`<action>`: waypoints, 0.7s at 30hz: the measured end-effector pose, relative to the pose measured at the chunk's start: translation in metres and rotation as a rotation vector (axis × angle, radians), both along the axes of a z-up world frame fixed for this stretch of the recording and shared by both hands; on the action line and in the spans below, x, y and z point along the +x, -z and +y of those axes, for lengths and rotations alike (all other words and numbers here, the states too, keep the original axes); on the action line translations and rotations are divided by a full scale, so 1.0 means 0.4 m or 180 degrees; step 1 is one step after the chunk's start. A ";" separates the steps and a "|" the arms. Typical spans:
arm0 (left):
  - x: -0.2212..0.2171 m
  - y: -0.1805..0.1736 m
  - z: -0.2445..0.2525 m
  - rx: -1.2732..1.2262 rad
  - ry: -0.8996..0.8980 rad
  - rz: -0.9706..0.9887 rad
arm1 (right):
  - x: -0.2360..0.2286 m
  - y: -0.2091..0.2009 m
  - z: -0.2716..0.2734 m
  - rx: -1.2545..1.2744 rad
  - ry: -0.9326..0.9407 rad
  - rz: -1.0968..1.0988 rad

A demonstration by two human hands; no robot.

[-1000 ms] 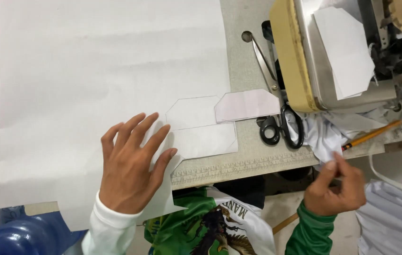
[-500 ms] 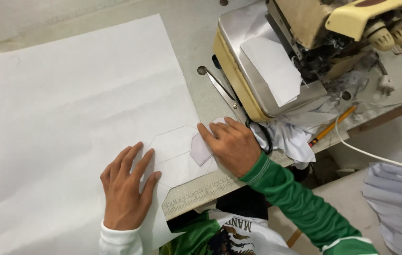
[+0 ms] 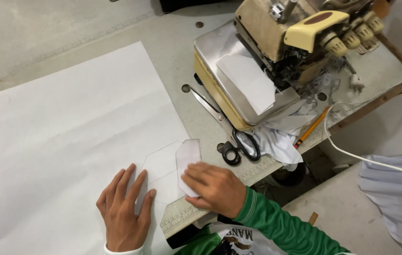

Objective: The person uses a pencil and a ruler to draw a geometric pattern on a large sheet of white paper. They then use scissors to cut out the drawn shape from the paper.

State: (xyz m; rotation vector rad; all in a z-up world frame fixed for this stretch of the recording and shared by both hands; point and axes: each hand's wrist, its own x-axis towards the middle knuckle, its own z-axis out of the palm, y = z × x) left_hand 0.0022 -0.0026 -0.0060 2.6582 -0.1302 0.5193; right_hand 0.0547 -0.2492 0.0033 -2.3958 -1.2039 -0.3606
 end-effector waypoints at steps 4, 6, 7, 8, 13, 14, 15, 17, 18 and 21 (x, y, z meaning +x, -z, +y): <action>-0.002 -0.002 0.006 0.0037 -0.0037 0.0210 | -0.011 -0.110 -0.014 0.0735 -0.0245 -0.0603; 0.001 -0.005 0.002 -0.0031 -0.0051 0.0196 | 0.005 -0.175 -0.029 0.1021 -0.0181 -0.0753; -0.002 -0.006 0.001 -0.0088 -0.0081 0.0224 | 0.009 -0.206 -0.035 0.1324 -0.0128 -0.0860; 0.000 -0.005 0.001 -0.0091 -0.0079 0.0211 | 0.017 -0.194 -0.057 0.1320 -0.0129 -0.0873; 0.001 0.006 0.006 -0.0009 -0.0029 0.0122 | 0.044 -0.093 -0.213 0.0792 0.0678 -0.2171; -0.003 0.006 0.006 -0.0005 -0.0042 0.0140 | 0.069 -0.118 -0.208 0.0798 0.0670 -0.2151; -0.002 0.007 0.006 -0.0012 -0.0028 0.0094 | 0.102 -0.145 -0.203 0.1247 0.0793 -0.2141; -0.003 0.005 0.006 -0.0019 -0.0027 0.0051 | 0.156 -0.178 -0.204 0.1697 0.0904 -0.2113; -0.004 0.004 0.006 -0.0036 -0.0035 0.0047 | 0.178 -0.183 -0.211 0.1450 0.1051 -0.2071; 0.001 -0.001 0.004 -0.0078 -0.0016 0.0027 | 0.208 -0.191 -0.245 0.0986 0.1409 -0.1960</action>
